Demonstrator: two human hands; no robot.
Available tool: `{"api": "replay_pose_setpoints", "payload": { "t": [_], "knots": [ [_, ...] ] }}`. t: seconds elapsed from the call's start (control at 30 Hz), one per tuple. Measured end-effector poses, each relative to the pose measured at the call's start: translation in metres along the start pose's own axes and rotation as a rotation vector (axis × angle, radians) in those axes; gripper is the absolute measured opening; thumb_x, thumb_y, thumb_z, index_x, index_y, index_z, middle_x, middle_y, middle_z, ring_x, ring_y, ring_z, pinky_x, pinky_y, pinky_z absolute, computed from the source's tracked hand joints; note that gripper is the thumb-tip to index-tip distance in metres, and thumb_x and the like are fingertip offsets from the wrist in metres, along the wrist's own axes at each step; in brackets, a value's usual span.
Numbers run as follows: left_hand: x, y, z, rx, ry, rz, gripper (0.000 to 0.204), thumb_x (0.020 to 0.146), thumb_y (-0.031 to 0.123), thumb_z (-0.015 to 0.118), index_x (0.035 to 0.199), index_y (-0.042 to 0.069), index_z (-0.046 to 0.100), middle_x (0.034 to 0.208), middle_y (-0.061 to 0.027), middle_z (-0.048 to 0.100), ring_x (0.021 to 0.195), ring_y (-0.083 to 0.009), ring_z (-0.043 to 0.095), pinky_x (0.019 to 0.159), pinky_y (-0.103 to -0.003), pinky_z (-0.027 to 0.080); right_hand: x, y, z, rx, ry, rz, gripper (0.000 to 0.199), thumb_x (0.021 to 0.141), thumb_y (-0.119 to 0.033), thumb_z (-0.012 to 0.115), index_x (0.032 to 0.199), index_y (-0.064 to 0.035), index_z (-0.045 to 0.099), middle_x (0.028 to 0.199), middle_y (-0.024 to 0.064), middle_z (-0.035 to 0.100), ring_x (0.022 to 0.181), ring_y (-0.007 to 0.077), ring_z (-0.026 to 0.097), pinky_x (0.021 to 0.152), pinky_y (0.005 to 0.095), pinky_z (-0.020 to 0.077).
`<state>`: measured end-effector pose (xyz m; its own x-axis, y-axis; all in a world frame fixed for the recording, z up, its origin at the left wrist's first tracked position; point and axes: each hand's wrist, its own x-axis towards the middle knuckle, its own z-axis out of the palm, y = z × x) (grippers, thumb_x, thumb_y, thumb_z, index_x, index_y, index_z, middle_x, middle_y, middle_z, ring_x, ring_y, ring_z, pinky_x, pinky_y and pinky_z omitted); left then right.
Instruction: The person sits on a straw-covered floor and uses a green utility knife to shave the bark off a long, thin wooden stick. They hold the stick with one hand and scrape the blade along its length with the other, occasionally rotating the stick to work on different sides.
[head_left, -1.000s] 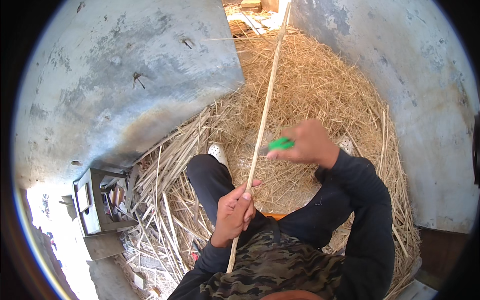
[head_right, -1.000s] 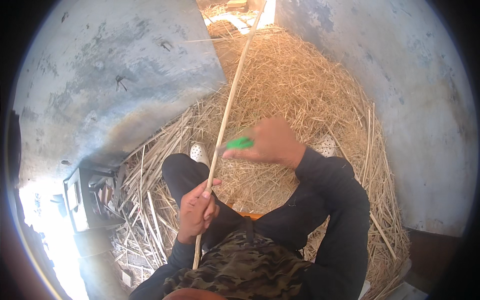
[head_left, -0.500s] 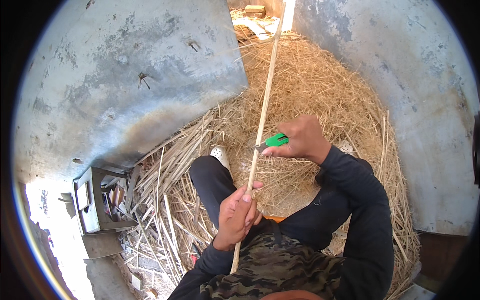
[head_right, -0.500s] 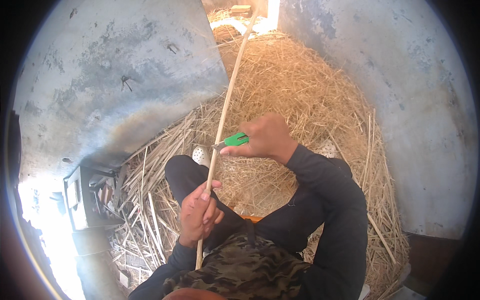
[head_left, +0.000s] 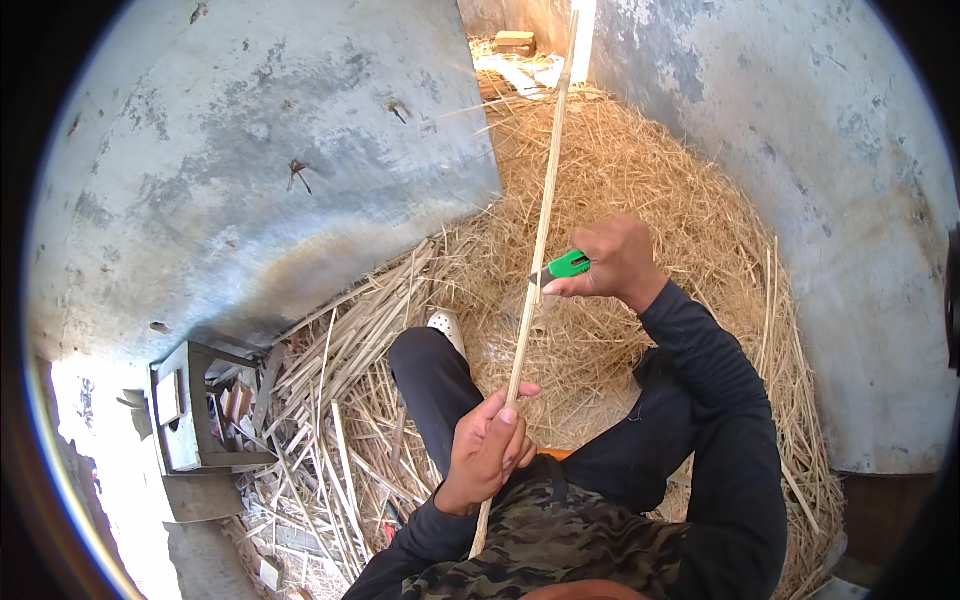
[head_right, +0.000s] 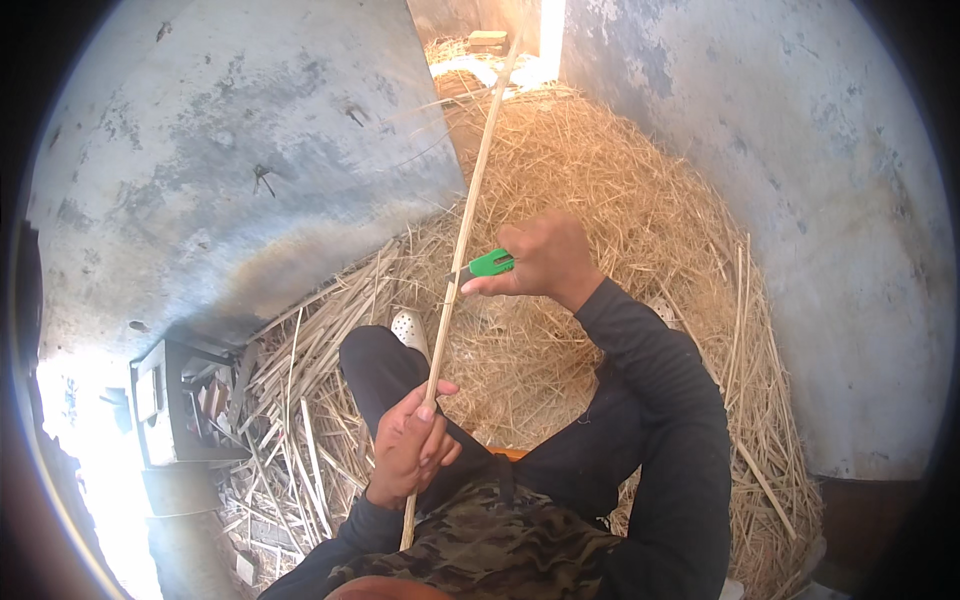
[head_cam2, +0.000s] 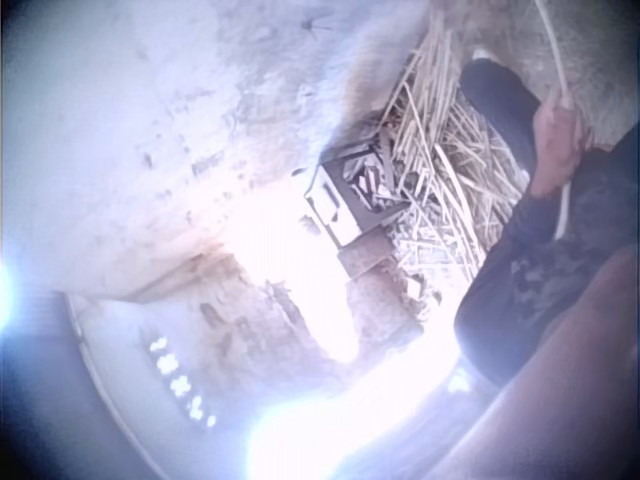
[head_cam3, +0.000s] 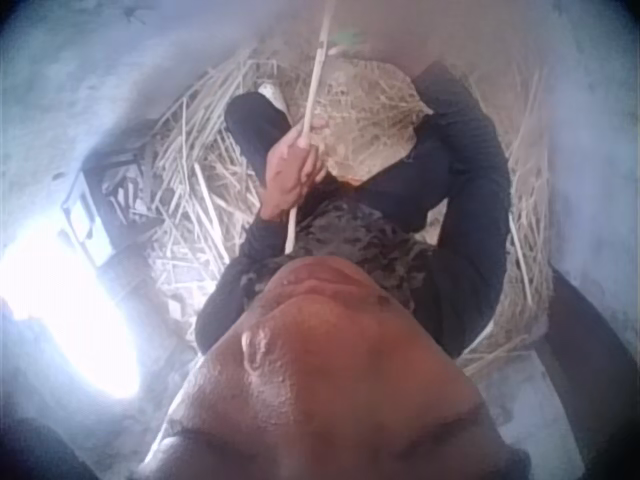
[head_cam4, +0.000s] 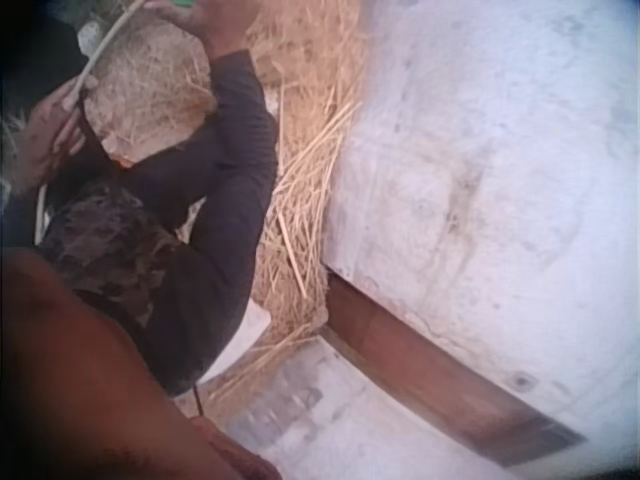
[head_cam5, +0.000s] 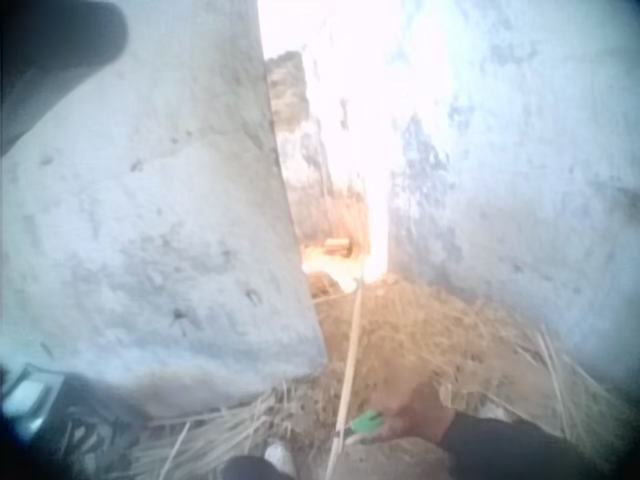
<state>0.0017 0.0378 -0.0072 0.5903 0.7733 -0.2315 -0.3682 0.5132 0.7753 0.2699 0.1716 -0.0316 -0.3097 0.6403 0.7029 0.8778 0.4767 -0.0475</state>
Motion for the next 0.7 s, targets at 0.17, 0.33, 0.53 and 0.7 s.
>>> {"api": "replay_pose_setpoints", "payload": {
  "t": [0.17, 0.33, 0.53, 0.7],
  "knots": [
    [0.0, 0.0, -0.001, -0.009, -0.048, 0.002, 0.039, 0.105, 0.021, 0.036, 0.133, -0.005, 0.038, 0.053, 0.0046, 0.034, 0.044, -0.0042, 0.027, 0.049, -0.023, 0.028, 0.007, 0.022, 0.005, 0.006, 0.027, -0.013, 0.071, 0.066, -0.083, 0.058, 0.048, -0.0152, 0.048, 0.039, -0.0013, 0.038, 0.034, 0.0146, 0.044, 0.036, 0.0302, 0.0333],
    [0.004, 0.0, 0.003, 0.021, 0.007, -0.009, 0.037, 0.103, 0.025, 0.042, 0.129, -0.001, 0.042, 0.053, 0.0049, 0.032, 0.043, -0.0047, 0.026, 0.05, -0.024, 0.03, 0.01, 0.038, 0.02, -0.03, 0.09, 0.081, 0.068, 0.07, -0.081, 0.056, 0.049, -0.0165, 0.052, 0.039, -0.0037, 0.038, 0.033, 0.0121, 0.039, 0.034, 0.0276, 0.0296],
    [-0.008, -0.015, 0.003, 0.021, -0.055, -0.132, 0.038, 0.103, 0.026, 0.042, 0.128, -0.002, 0.043, 0.054, 0.0045, 0.032, 0.045, -0.005, 0.027, 0.051, -0.025, 0.031, -0.004, 0.136, 0.022, -0.301, -0.097, 0.39, 0.07, 0.081, -0.077, 0.047, 0.054, -0.0139, 0.058, 0.042, -0.0021, 0.04, 0.035, 0.0115, 0.039, 0.035, 0.0292, 0.0287],
    [0.009, -0.021, 0.004, 0.1, -0.085, -0.143, 0.039, 0.103, 0.026, 0.043, 0.128, -0.002, 0.043, 0.055, 0.0049, 0.032, 0.047, -0.0052, 0.028, 0.052, -0.024, 0.032, -0.012, 0.175, 0.029, -0.28, -0.054, 0.574, 0.072, 0.082, -0.077, 0.045, 0.055, -0.0114, 0.057, 0.044, 0.0012, 0.043, 0.039, 0.0166, 0.046, 0.038, 0.0344, 0.0332]
  ]
}}
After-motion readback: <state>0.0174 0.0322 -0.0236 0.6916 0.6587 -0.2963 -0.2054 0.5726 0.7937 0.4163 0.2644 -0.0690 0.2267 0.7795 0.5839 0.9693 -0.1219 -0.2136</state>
